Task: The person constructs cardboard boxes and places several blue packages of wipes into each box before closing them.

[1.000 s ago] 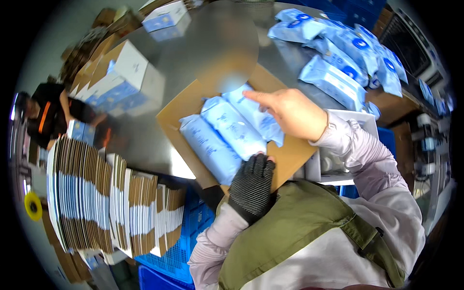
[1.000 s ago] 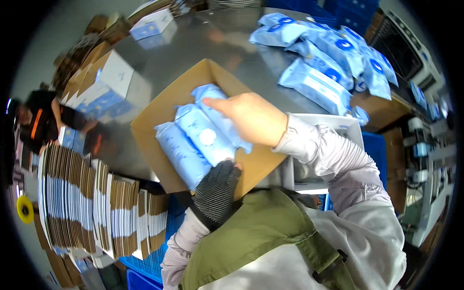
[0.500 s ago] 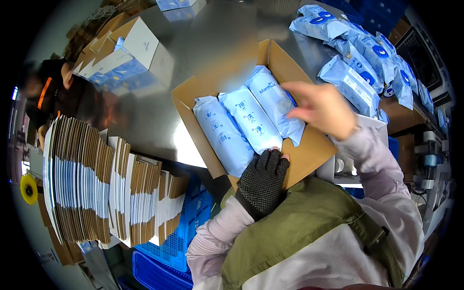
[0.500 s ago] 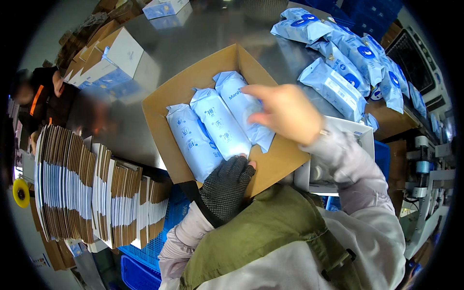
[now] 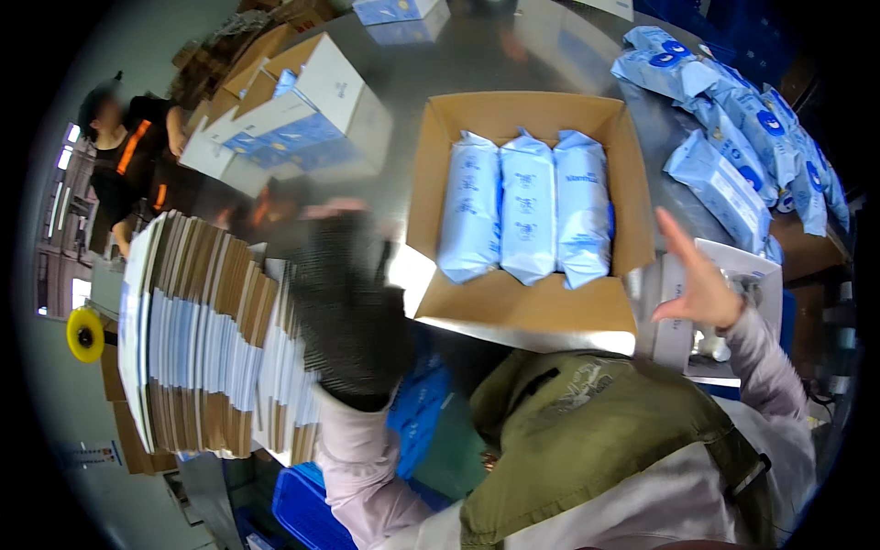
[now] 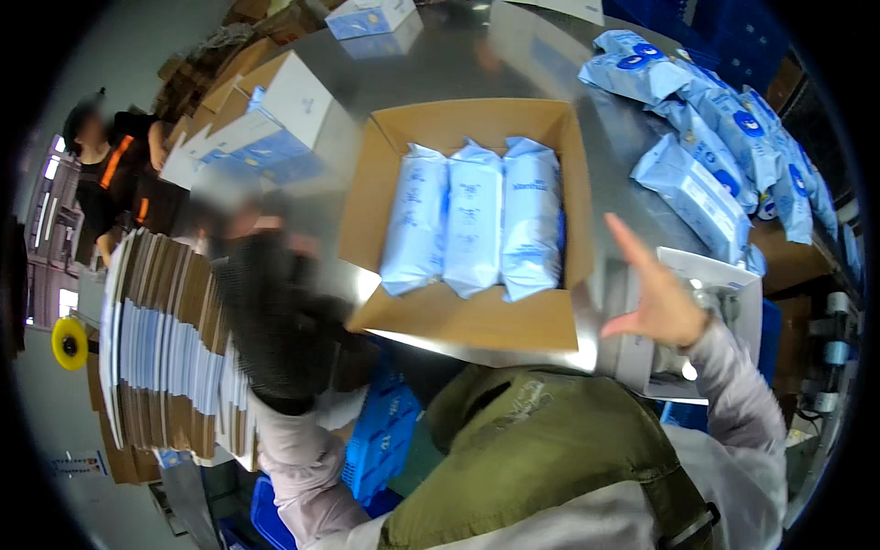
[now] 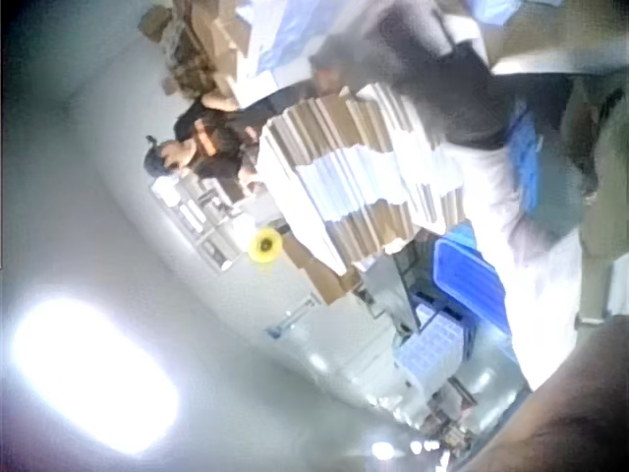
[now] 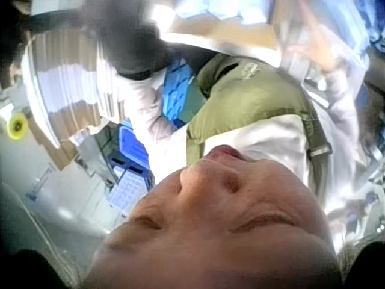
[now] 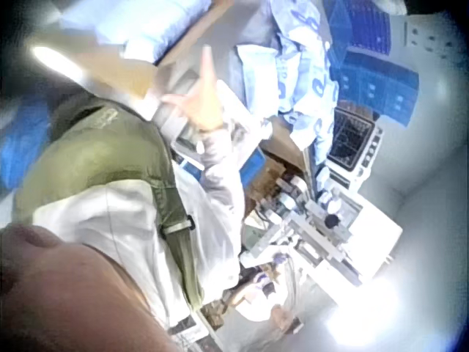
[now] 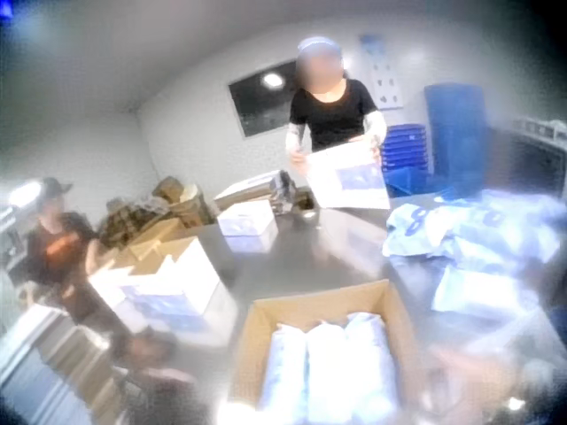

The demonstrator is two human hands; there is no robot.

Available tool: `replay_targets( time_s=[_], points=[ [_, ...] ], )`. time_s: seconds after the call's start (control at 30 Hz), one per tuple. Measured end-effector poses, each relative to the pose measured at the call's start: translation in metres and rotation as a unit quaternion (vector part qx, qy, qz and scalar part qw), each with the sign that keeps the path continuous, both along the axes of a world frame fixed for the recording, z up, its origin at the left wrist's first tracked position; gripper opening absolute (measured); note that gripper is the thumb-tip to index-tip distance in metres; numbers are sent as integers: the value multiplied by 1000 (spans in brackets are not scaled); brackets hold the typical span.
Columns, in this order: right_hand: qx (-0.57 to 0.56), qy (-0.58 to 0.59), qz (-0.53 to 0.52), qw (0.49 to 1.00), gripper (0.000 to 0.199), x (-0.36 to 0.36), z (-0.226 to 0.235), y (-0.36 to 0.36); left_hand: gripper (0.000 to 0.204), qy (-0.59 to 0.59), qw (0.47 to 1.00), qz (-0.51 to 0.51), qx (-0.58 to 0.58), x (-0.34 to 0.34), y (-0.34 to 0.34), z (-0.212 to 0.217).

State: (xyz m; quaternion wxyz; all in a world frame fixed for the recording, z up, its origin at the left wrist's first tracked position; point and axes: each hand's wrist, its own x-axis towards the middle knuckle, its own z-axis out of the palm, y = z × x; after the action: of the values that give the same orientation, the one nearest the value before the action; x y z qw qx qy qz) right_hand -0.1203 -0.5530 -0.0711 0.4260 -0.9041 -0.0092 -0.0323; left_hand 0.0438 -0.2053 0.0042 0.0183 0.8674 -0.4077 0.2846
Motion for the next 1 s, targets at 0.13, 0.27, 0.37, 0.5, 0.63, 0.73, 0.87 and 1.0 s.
replay_targets(
  time_s=[0.13,0.27,0.37,0.5,0.63,0.73,0.87,1.0],
  points=[
    [100,-31,-26,994,104,59,-58,65,87,-157,930,332,32,67,97,50],
    [108,-147,-34,983,92,173,-96,139,90,-68,888,439,118,83,156,60],
    [151,-112,-22,982,98,286,-80,179,89,-76,877,471,47,88,147,76],
    [313,8,233,921,100,381,-59,185,44,-75,844,525,82,75,166,98],
    [174,-64,201,962,70,373,-49,169,21,-225,896,382,-37,29,201,98],
    [274,-43,178,944,68,326,-3,119,21,-351,911,156,-148,-11,135,134],
    [442,-344,67,826,61,298,84,51,30,-114,934,-67,-332,-55,69,151],
    [486,-342,-20,804,56,255,131,-19,41,96,836,-130,-524,-48,26,109]
  ],
)
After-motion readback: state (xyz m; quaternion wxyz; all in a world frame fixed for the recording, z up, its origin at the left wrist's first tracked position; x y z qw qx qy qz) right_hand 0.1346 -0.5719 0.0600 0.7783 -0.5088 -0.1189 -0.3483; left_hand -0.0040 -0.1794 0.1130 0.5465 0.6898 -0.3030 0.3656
